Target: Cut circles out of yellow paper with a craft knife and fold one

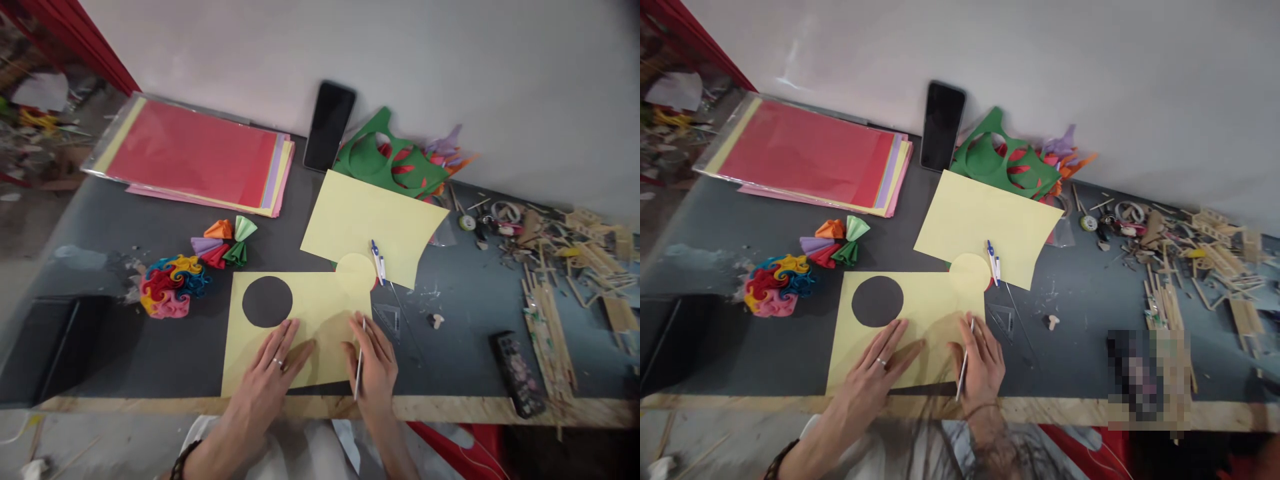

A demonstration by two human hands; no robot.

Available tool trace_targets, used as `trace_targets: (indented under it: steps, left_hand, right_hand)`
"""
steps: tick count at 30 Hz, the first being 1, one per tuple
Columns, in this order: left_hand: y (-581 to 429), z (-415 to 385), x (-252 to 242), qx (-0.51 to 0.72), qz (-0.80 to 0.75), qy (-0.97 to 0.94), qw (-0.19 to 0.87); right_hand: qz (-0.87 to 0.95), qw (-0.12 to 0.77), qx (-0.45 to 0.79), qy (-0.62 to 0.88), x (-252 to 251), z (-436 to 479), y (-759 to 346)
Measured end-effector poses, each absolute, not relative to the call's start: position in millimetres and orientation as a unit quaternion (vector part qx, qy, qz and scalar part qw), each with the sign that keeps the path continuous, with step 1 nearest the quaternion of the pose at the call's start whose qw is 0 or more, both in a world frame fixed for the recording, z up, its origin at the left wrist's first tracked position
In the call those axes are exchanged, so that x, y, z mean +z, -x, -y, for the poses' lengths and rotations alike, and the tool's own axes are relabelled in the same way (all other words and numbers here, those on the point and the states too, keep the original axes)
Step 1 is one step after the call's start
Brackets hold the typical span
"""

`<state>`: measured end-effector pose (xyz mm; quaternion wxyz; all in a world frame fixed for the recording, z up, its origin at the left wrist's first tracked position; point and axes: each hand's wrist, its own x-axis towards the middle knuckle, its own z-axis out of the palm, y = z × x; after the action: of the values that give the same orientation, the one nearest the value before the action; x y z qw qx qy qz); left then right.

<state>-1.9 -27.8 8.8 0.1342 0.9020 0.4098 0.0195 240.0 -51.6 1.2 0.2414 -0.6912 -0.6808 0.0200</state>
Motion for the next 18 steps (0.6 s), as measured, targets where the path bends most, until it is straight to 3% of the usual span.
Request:
trace_targets:
  steps: [4,13,18]
  left_hand:
    - [4,30,14,0.019,-0.377,-0.920,0.106]
    - [-11,45,14,0.018,-0.398,-0.917,0.031]
    - [-20,53,8,0.048,-0.415,-0.909,0.007]
  right_hand:
    - [0.698,0.211,-0.010,0.684,-9,43,-242]
    - [0.682,0.296,-0.028,0.668,0,48,-225]
    - [0.714,0.307,-0.107,0.620,24,43,-223]
